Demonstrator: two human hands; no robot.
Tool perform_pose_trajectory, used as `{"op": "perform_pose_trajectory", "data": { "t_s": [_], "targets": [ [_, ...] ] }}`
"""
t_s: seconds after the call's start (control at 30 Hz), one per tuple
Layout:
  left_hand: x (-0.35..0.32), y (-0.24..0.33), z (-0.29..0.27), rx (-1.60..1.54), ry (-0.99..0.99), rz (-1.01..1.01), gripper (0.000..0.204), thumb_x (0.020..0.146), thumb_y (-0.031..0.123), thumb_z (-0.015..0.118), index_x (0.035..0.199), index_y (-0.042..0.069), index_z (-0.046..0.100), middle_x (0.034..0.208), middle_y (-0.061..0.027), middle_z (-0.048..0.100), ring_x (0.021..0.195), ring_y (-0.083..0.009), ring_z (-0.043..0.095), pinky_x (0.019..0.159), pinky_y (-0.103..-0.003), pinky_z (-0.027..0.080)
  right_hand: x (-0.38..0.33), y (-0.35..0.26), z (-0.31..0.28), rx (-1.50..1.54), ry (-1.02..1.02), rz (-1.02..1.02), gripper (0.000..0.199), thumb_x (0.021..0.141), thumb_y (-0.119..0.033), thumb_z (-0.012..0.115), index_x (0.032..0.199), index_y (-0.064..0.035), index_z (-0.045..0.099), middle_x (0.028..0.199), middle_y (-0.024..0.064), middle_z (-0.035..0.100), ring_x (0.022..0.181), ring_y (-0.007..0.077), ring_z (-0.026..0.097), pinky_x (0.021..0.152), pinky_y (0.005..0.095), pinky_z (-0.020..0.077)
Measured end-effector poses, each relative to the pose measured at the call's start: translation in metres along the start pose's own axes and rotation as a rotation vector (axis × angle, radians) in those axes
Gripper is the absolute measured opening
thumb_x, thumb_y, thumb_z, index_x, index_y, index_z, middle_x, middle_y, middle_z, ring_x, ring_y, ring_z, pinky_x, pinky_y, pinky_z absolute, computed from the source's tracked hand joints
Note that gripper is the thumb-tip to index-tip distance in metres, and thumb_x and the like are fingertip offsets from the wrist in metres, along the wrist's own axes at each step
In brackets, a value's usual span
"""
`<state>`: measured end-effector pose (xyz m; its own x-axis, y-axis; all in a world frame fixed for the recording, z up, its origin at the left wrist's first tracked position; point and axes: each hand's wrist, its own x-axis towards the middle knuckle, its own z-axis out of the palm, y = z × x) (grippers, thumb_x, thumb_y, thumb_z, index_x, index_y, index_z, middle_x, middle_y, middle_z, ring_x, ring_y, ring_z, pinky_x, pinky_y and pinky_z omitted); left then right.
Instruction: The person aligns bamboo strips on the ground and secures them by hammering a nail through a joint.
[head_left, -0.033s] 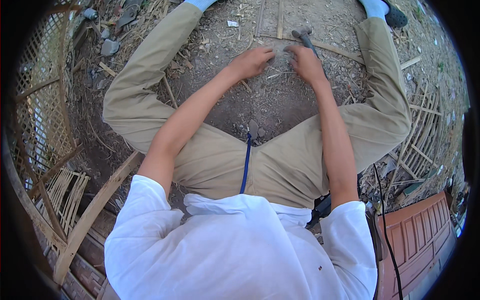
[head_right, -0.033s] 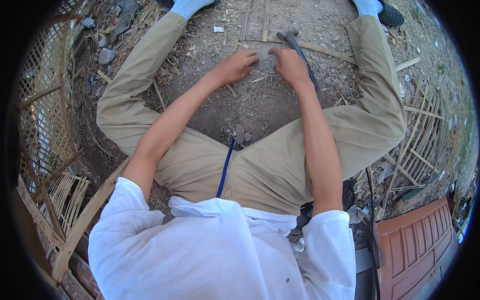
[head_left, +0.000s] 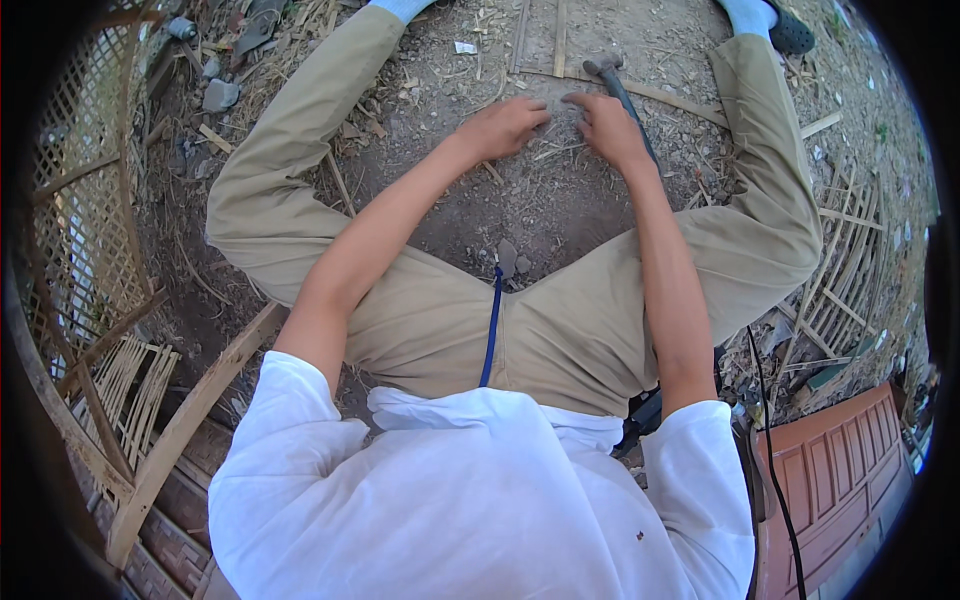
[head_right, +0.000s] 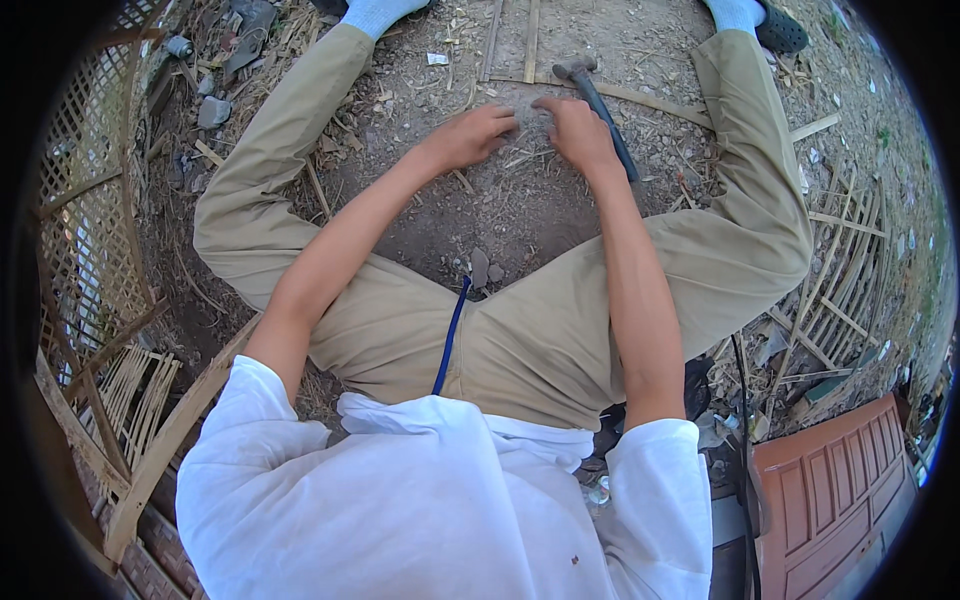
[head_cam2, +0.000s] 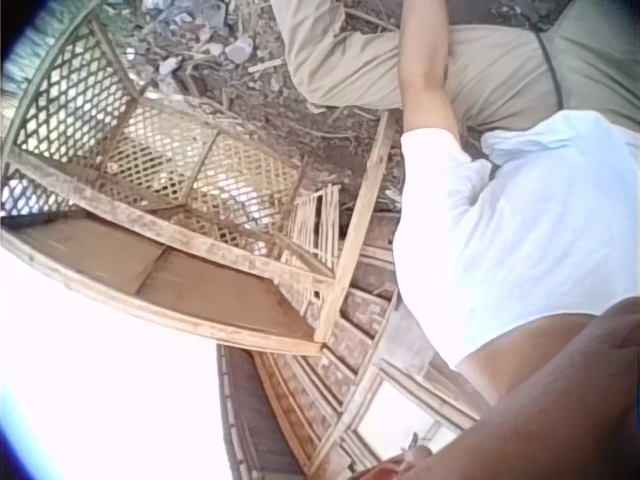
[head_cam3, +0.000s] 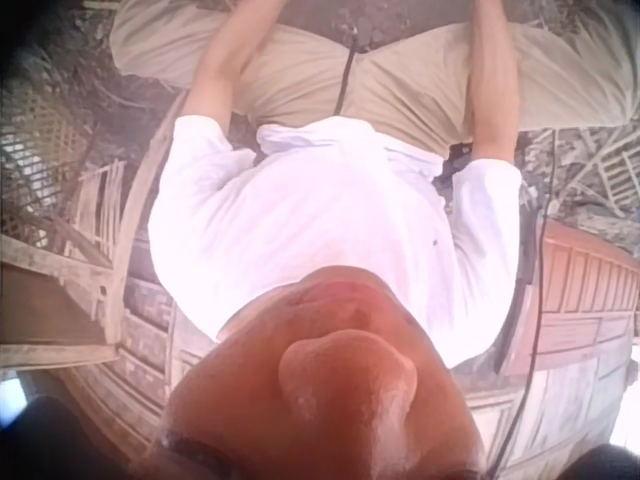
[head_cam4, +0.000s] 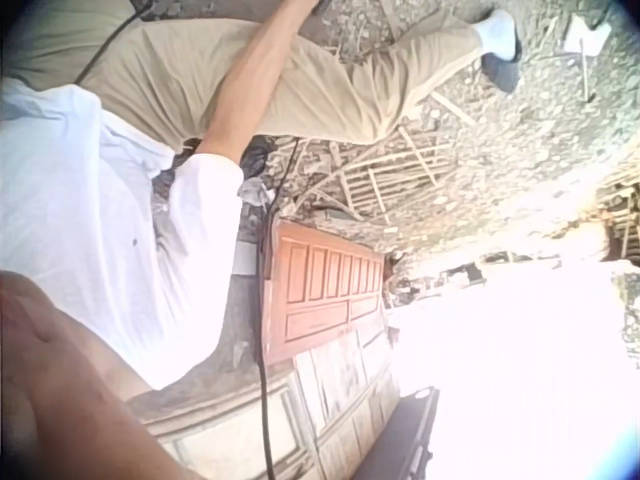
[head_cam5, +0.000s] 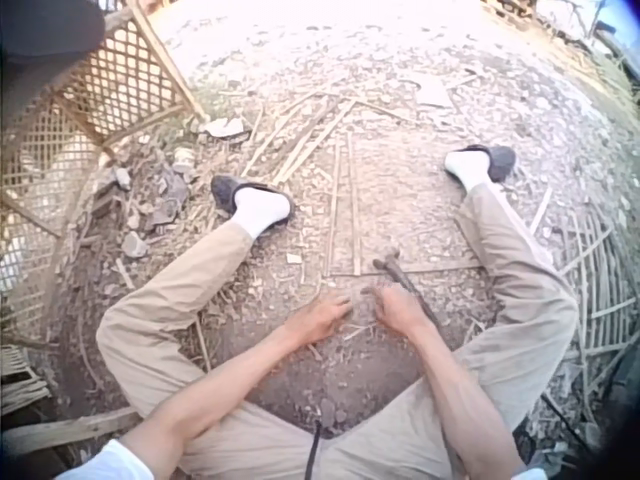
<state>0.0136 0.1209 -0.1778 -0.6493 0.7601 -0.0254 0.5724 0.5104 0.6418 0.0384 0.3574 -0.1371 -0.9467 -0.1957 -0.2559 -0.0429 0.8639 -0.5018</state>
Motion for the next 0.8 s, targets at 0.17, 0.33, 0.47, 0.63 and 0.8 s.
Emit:
{"op": "perform_pose_trajectory", "data": {
  "t_s": [0.17,0.33,0.47,0.63,0.8],
  "targets": [
    [-0.013,0.013,-0.001,-0.087,-0.428,0.134,0.023,0.088,-0.001,0.070,0.110,0.002,0.070,0.111,-0.0136,0.068,0.111,-0.0359,0.067,0.093,-0.047,0.055,-0.011,0.022,0.014,-0.013,-0.149,-0.094,0.068,0.086,0.003,0.066,0.145,-0.0292,0.067,0.105,0.0162,0.075,0.095,0.0376,0.071,0.086,0.0489,0.0583],
    [-0.019,0.020,-0.014,-0.153,-0.588,-0.012,0.026,0.086,-0.005,0.068,0.111,0.002,0.071,0.119,-0.0126,0.070,0.115,-0.0340,0.067,0.096,-0.045,0.054,-0.037,-0.008,-0.001,-0.210,-0.616,0.045,0.078,0.084,0.003,0.068,0.149,-0.0403,0.064,0.128,0.0171,0.075,0.116,0.0369,0.072,0.100,0.0478,0.0583],
    [-0.021,0.024,-0.011,-0.062,-0.014,0.048,0.052,0.086,-0.004,0.065,0.136,0.008,0.067,0.145,-0.0126,0.062,0.134,-0.0348,0.059,0.110,-0.045,0.051,-0.041,-0.012,-0.016,-0.053,-0.841,-0.161,0.063,0.086,0.000,0.069,0.139,-0.0347,0.073,0.126,0.0181,0.076,0.116,0.0362,0.073,0.101,0.0478,0.0579],
    [-0.028,0.036,0.023,0.190,-0.070,0.226,0.061,0.087,-0.002,0.063,0.148,0.004,0.058,0.166,-0.0127,0.045,0.156,-0.0350,0.038,0.124,-0.045,0.043,-0.023,0.020,-0.003,-0.032,-0.135,-0.034,0.042,0.087,-0.001,0.069,0.123,-0.0161,0.081,0.119,0.0227,0.075,0.112,0.0399,0.072,0.103,0.0487,0.0566],
    [-0.040,0.067,0.027,0.014,-0.290,0.331,0.054,0.084,-0.001,0.066,0.138,0.001,0.065,0.162,-0.0148,0.050,0.154,-0.0355,0.043,0.117,-0.048,0.050,-0.023,0.023,0.010,-0.018,0.117,-0.116,0.035,0.087,0.004,0.065,0.120,0.0034,0.074,0.129,0.0260,0.065,0.121,0.0427,0.066,0.108,0.0502,0.0528]
  ]
}}
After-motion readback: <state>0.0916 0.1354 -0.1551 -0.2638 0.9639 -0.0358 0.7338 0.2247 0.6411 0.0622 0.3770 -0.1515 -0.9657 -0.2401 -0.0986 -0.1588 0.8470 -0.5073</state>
